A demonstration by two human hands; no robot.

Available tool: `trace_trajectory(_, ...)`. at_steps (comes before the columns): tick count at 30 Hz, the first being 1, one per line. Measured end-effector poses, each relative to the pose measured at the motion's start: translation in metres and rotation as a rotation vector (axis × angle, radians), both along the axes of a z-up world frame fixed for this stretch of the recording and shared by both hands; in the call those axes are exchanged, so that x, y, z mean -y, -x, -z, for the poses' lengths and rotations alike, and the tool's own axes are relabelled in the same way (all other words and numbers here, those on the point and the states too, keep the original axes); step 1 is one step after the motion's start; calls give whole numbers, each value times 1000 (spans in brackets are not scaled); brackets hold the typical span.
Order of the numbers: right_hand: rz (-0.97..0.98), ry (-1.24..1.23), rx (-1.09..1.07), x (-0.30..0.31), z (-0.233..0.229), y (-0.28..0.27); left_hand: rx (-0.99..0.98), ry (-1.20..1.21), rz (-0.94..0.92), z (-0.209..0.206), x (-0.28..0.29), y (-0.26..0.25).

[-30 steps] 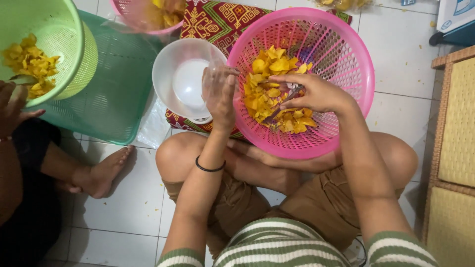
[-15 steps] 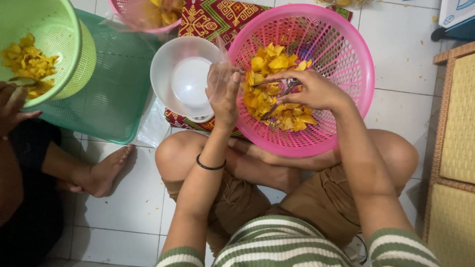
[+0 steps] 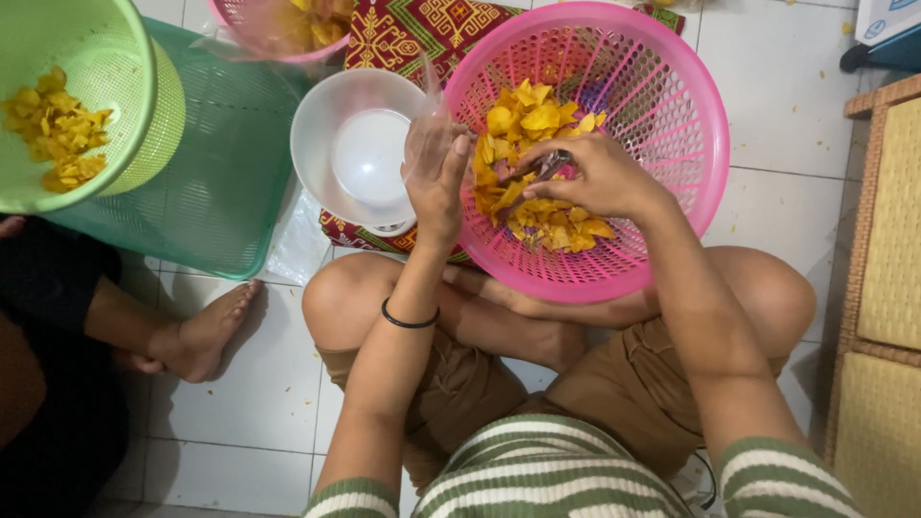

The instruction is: Using metal tongs to transfer yellow chips from a pink plastic basket into small clear plastic bags for packaging.

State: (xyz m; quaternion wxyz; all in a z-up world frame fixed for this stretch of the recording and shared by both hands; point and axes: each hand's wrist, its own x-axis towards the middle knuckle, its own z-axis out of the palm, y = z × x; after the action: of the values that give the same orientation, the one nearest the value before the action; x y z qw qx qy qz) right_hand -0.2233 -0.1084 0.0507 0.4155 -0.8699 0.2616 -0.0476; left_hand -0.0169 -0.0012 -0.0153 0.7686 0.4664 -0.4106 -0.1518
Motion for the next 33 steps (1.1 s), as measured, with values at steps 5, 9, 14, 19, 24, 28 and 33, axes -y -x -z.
trace_trajectory(5, 55, -21, 246, 22, 16, 23, -202, -94, 117, -8, -4, 8)
trace_trajectory(9, 265, -49, 256, 26, -16, 37, -261, -238, 241, -5, -3, 6)
trace_trajectory(14, 387, -12, 721, 22, -45, 79, -71, -231, 273, -12, -3, 11)
trace_trajectory(19, 609, -89, 898, 11, -45, 120, 218, -361, 111, -20, 1, 17)
trace_trajectory(24, 746, -208, 986, -7, -45, 124, 397, -423, 33, -33, 0, 24)
trace_trajectory(28, 680, -73, 910, -23, -67, 93, 470, -464, -11, -28, 0, 24)
trace_trajectory(33, 650, -10, 824, -24, -73, 91, 481, -456, -29, -28, -1, 24)
